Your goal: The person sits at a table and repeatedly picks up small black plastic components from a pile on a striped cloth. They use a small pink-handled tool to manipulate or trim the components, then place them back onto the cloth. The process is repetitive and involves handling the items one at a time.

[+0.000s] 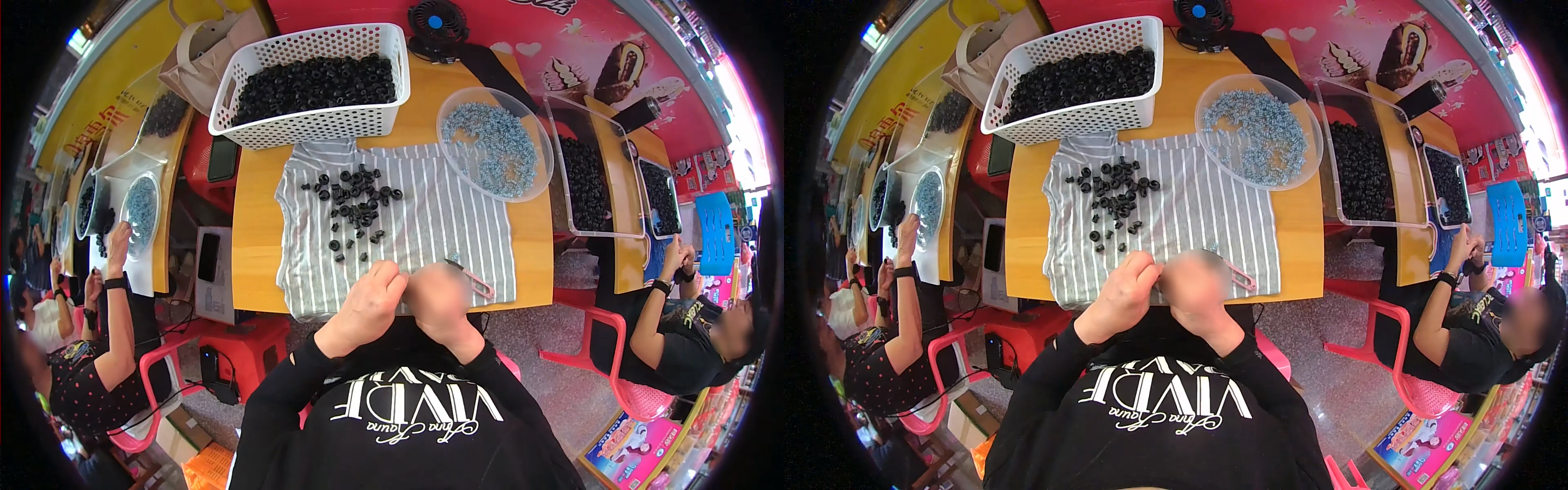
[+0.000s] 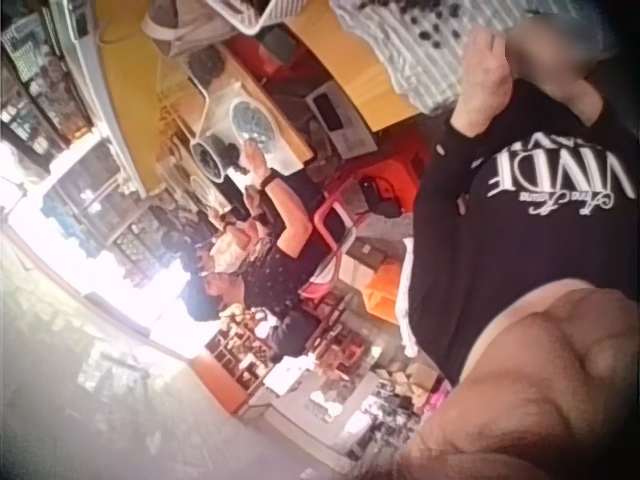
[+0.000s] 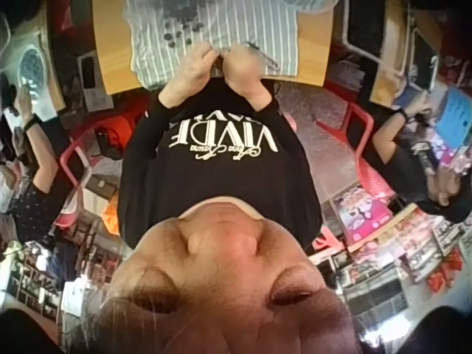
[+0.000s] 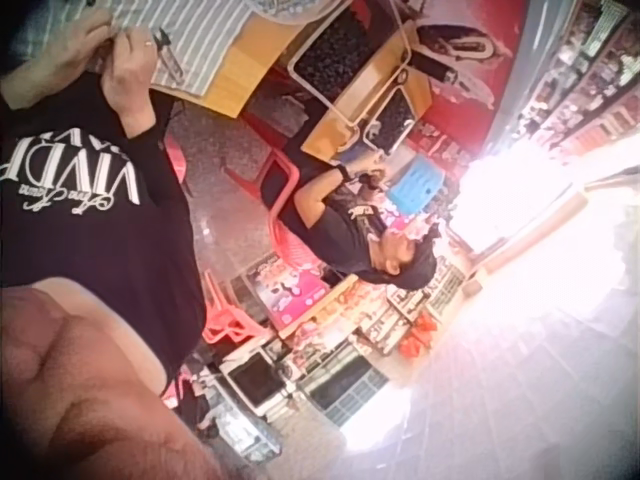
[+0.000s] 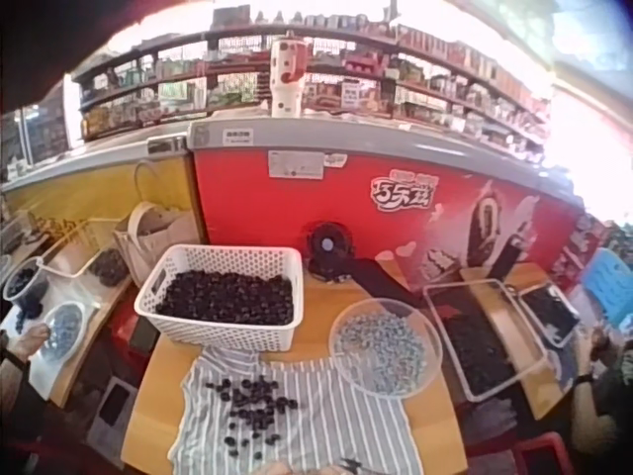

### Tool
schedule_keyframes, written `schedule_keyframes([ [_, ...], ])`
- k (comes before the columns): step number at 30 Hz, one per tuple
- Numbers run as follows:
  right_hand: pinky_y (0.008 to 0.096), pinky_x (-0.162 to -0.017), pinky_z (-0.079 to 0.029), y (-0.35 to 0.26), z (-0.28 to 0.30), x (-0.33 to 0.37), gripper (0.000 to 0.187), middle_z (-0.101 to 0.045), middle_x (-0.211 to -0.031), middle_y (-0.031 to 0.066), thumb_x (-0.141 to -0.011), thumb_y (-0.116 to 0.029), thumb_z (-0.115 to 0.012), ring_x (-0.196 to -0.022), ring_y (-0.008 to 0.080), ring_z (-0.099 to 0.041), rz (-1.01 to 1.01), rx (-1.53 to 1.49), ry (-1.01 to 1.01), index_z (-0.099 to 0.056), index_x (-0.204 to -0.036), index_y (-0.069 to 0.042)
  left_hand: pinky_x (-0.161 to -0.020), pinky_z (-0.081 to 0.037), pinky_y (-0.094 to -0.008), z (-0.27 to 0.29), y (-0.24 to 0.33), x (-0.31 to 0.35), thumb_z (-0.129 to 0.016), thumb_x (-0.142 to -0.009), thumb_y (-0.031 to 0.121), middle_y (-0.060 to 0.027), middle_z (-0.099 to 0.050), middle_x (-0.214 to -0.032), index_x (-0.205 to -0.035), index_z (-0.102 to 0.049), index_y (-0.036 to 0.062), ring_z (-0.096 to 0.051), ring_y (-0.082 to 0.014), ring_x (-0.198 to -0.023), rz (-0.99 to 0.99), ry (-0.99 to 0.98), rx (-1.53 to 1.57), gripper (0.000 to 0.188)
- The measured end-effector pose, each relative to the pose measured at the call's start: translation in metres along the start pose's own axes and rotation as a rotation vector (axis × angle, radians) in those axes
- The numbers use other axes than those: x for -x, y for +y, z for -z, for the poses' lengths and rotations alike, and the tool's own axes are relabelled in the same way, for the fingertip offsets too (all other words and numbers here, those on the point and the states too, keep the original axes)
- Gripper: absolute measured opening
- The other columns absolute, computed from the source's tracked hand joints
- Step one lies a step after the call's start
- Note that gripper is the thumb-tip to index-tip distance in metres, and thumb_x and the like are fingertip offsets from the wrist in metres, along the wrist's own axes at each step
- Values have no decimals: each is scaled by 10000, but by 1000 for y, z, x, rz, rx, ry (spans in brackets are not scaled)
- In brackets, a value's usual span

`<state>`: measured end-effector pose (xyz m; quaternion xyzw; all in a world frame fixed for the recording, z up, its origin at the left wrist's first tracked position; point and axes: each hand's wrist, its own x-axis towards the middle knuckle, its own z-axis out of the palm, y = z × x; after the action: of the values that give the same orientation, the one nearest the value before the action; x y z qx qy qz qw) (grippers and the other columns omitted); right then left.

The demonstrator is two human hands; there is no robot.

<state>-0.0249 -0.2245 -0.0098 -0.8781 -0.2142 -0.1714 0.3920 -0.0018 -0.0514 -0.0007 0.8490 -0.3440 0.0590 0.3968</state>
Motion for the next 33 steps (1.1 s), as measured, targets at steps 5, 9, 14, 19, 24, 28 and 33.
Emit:
schedule_keyframes([
  [5,427,-630,-446,-6,-4,1,296,-542,-835,138,-661,69,-668,-741,337,-557,20,58,2,-647,-955,44,-706,-497,-412,-3,-3,4,-610,-686,-61,-169,-530,-908,-1037,-608,-98,-560,-348,-823,-60,-9,-52,353],
  [9,419,-644,-451,-5,-5,3,308,-513,-837,137,-667,27,-674,-754,326,-547,42,107,-25,-643,-972,55,-687,-497,-398,-3,-2,5,-623,-683,-24,-165,-529,-891,-1072,-612,-126,-560,-331,-802,-111,-11,-101,403],
  [14,414,-653,-454,-3,-7,5,307,-510,-842,140,-688,11,-677,-767,322,-548,49,124,-40,-641,-989,59,-674,-495,-385,-4,-2,5,-628,-684,7,-155,-529,-886,-1078,-614,-139,-560,-317,-798,-143,-14,-144,421],
  [19,422,-609,-436,-3,-9,7,335,-539,-850,131,-687,27,-686,-745,327,-558,45,129,-6,-655,-1019,55,-657,-498,-382,-4,0,4,-639,-697,-7,-147,-532,-877,-1072,-629,-106,-563,-316,-779,-123,-5,-157,388],
  [24,405,-624,-460,-4,-5,0,321,-577,-848,134,-739,75,-676,-736,317,-584,-45,-46,39,-652,-1057,40,-642,-493,-322,0,-13,-2,-642,-829,-36,-110,-608,-842,-1024,-660,-48,-616,-234,-749,181,82,234,196],
  [28,339,-614,-480,-14,4,-3,267,-588,-855,133,-828,80,-690,-710,261,-601,-217,-351,103,-638,-1084,25,-668,-499,-228,3,-24,-3,-620,-980,40,-43,-702,-898,-1103,-687,-15,-632,-88,-753,686,99,1245,151],
  [33,358,-626,-486,-9,4,-8,207,-593,-817,132,-825,93,-683,-718,283,-614,-135,-256,150,-652,-1020,33,-712,-528,-241,-4,-21,1,-615,-996,57,-69,-699,-938,-1158,-669,-29,-655,-114,-797,708,124,1531,191],
])
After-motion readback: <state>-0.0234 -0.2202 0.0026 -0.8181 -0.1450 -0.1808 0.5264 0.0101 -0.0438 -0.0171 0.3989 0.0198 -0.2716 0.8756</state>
